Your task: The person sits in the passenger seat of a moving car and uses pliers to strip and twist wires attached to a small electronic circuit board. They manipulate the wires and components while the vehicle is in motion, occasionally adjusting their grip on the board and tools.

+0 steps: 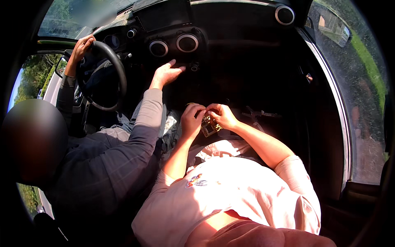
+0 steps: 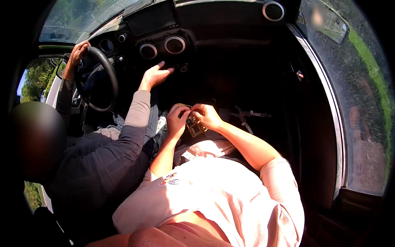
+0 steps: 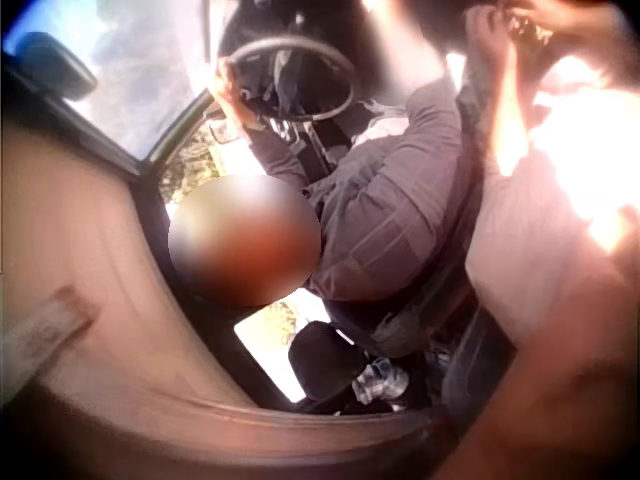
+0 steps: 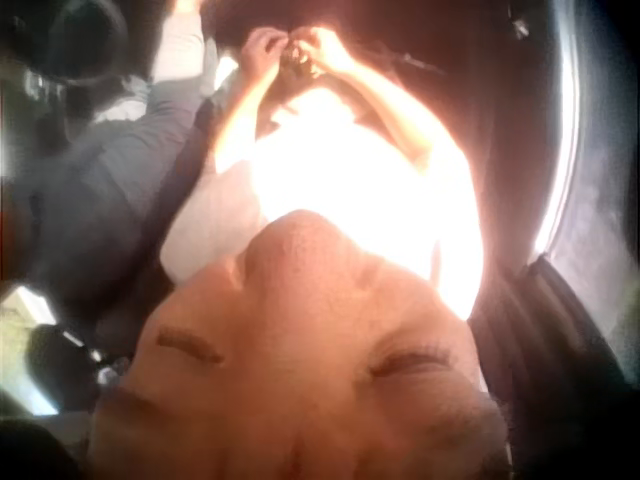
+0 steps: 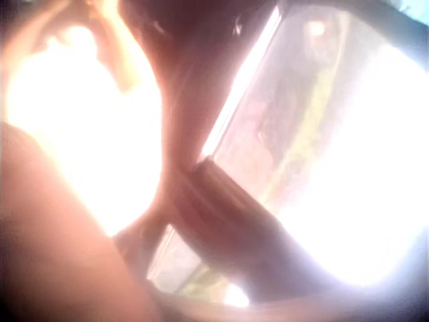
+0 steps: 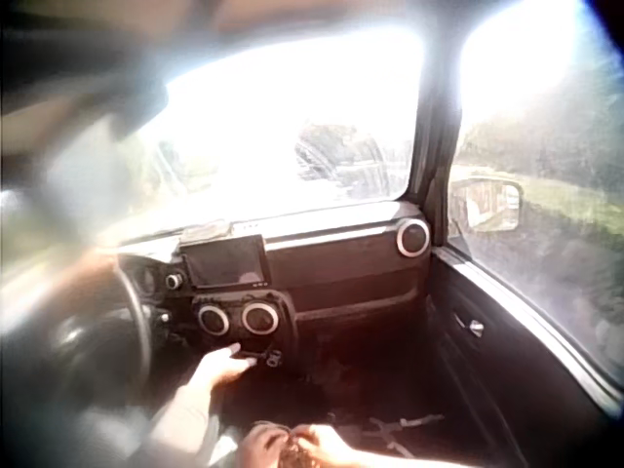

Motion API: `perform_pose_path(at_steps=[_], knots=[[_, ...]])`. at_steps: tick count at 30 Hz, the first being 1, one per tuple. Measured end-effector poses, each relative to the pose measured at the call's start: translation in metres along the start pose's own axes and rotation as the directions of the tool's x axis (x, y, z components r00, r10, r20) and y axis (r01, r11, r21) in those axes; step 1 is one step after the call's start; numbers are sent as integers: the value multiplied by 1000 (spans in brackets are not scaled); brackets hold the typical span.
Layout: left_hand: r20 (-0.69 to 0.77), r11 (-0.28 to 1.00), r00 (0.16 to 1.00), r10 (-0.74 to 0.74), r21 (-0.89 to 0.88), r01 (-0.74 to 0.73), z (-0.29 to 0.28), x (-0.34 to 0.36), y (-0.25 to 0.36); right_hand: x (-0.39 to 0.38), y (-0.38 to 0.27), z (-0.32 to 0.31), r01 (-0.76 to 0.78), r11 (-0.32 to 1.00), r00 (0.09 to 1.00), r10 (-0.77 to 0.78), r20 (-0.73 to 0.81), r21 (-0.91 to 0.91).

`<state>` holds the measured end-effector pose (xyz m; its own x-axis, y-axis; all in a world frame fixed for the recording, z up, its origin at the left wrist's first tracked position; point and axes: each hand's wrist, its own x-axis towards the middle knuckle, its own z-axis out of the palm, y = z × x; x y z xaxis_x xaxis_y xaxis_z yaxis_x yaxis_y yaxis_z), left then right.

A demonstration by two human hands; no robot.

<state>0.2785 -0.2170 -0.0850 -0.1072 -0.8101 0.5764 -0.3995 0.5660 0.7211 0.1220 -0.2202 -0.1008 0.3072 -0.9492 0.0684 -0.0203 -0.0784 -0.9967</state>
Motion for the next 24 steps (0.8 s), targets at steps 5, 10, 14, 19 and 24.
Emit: perform_pose_path(at_steps=[5, 10, 14, 19, 24], knots=[[11, 997, 997, 74, 26, -74, -2, 0, -1, -4, -9, 0, -71, 997, 997, 70, -23, -19], [38, 999, 998, 45, 6, -45, -5, 2, -3, 1, -2, 2, -70, 996, 996, 73, -51, 64], [73, 999, 997, -37, -20, 38, -6, -1, -1, 2, -1, 1, -63, 998, 996, 63, -62, 4], [60, 997, 996, -64, -48, 67, -4, -1, -5, 7, 0, -2, -49, 999, 997, 48, -53, -14], [66, 998, 995, -70, 5, 70, -4, -2, -7, 6, -2, -1, -77, 997, 996, 77, -49, -1]])
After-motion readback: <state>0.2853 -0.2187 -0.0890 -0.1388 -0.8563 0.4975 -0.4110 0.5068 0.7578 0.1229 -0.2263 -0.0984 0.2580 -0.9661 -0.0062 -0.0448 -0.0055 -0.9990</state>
